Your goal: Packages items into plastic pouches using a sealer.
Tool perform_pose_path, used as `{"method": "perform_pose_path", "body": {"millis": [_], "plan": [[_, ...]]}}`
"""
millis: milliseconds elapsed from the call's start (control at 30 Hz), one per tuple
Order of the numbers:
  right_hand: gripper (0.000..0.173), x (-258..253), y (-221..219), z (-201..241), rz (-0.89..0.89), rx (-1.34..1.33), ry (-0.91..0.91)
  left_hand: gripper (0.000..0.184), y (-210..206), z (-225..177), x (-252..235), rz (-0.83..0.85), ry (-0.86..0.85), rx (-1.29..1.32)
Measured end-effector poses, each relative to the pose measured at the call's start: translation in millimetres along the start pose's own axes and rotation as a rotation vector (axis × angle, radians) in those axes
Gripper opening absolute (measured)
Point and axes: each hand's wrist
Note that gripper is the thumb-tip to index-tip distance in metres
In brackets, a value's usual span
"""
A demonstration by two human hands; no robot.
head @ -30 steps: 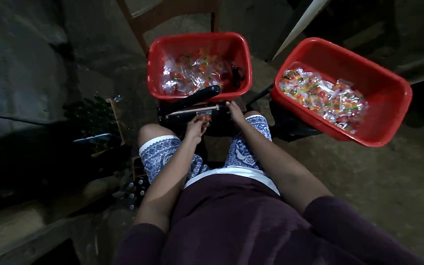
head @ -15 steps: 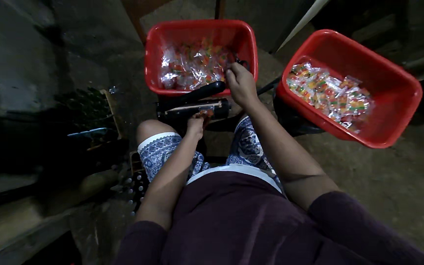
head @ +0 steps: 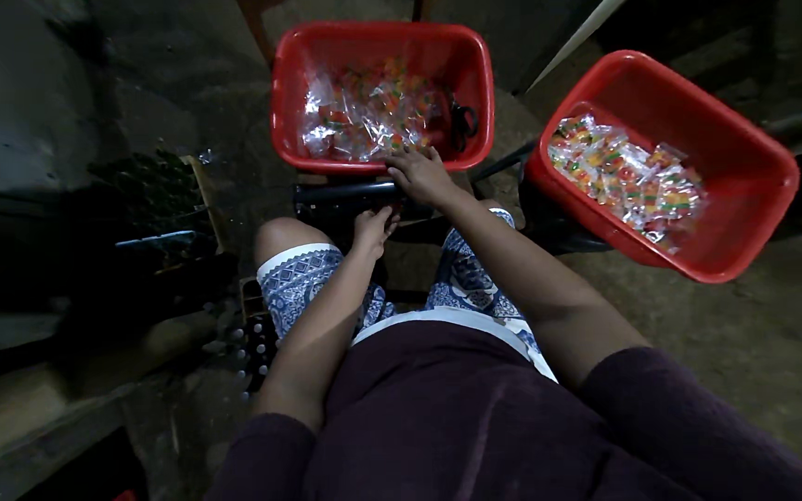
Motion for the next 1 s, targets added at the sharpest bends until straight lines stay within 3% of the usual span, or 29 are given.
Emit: {"method": "perform_pose_path", "body": {"millis": [667, 1000], "plan": [[0.05, 3, -24, -11, -0.128, 0.109, -0.002, 0.02, -4, -1, 3, -0.053, 0.045, 0.003], [0.049, 1, -26, -13, -0.15, 0.112, -0.007, 0.028, -6, 2, 3, -0.07, 0.056, 0.023]]}}
Point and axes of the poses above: each hand's wrist, its own x-axis away from the middle knuckle, its own y-axis out of the back of the hand, z = x × y, and after that the axes turned 15 degrees about y, right-handed
